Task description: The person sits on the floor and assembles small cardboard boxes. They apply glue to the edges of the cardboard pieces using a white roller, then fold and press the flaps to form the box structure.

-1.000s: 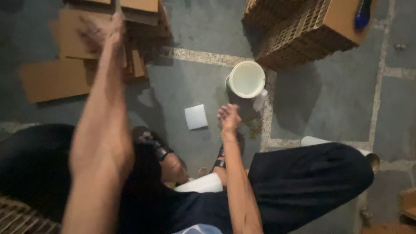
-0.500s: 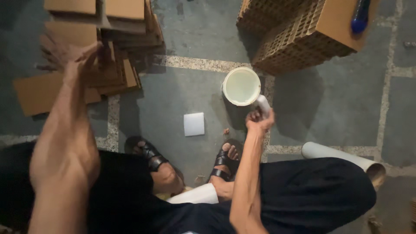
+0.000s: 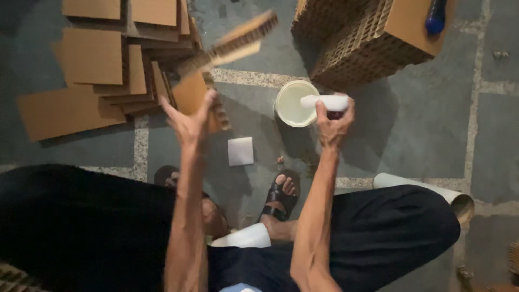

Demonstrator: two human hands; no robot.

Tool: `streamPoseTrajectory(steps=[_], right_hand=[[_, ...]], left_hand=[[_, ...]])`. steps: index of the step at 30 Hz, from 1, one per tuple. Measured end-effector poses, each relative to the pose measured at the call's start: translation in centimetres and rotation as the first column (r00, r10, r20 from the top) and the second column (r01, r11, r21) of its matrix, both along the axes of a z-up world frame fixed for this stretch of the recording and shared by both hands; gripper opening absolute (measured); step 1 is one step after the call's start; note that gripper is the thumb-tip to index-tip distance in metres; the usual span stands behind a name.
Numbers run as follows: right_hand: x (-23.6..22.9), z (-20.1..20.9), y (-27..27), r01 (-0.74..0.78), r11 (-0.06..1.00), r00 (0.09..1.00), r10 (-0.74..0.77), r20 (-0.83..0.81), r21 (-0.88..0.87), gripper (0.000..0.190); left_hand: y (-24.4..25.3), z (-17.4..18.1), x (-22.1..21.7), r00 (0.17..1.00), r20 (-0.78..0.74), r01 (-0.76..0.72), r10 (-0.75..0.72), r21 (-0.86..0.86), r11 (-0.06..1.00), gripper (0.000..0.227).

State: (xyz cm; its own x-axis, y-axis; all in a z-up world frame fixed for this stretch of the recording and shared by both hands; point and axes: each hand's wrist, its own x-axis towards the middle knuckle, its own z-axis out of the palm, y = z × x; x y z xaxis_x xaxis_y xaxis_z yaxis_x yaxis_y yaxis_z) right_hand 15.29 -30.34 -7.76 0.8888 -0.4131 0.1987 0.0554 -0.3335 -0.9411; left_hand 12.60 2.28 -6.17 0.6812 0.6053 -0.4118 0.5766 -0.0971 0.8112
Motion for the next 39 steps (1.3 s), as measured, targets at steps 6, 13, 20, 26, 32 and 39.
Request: streamPoseTrajectory(steps=[6,13,20,26,32,39], right_hand=[[0.0,-0.3,2.8,-0.088,0.947,0.992,0.057,-0.108,-0.310,0.040],[0.8,1.2,3.4,-0.004,0.910,0.996,-0.034,-0.083,-0.415,0.046],[0.7,2.1,0.4,0.257,0.966,0.961,-0.258,-0.101,-0.029,0.049],[0.0,1.9,-1.0,0.056,0.986,0.986,-0.030,-0.163,0.156,0.024],[0.1,-0.7,-1.2,0.245,0.966,0.889,-0.191,-0.416,0.082,0.034],[-0.9,-4.1,-1.5,0.133,0.989,0.860,-0.150,-0.488,-0.070,0.043]], left_hand=[[-2.3,-5.0,-5.3,0.984,-0.130,-0.158,0.118,-0.370,0.915,0.155],[-1.8,-8.9,-4.3,0.975,-0.179,-0.202,0.134,-0.452,0.869,0.147],[-2.5,-10.0,-3.9,0.935,0.173,0.052,0.311,-0.931,0.361,0.046],[-2.2,-7.1,-4.4,0.856,0.435,0.219,0.281,-0.796,0.565,0.055],[-1.5,-5.1,-4.0,0.842,0.516,0.234,0.161,-0.616,0.752,0.073],[-1.9,-4.8,-4.3,0.874,0.484,0.208,0.038,-0.444,0.871,0.076]])
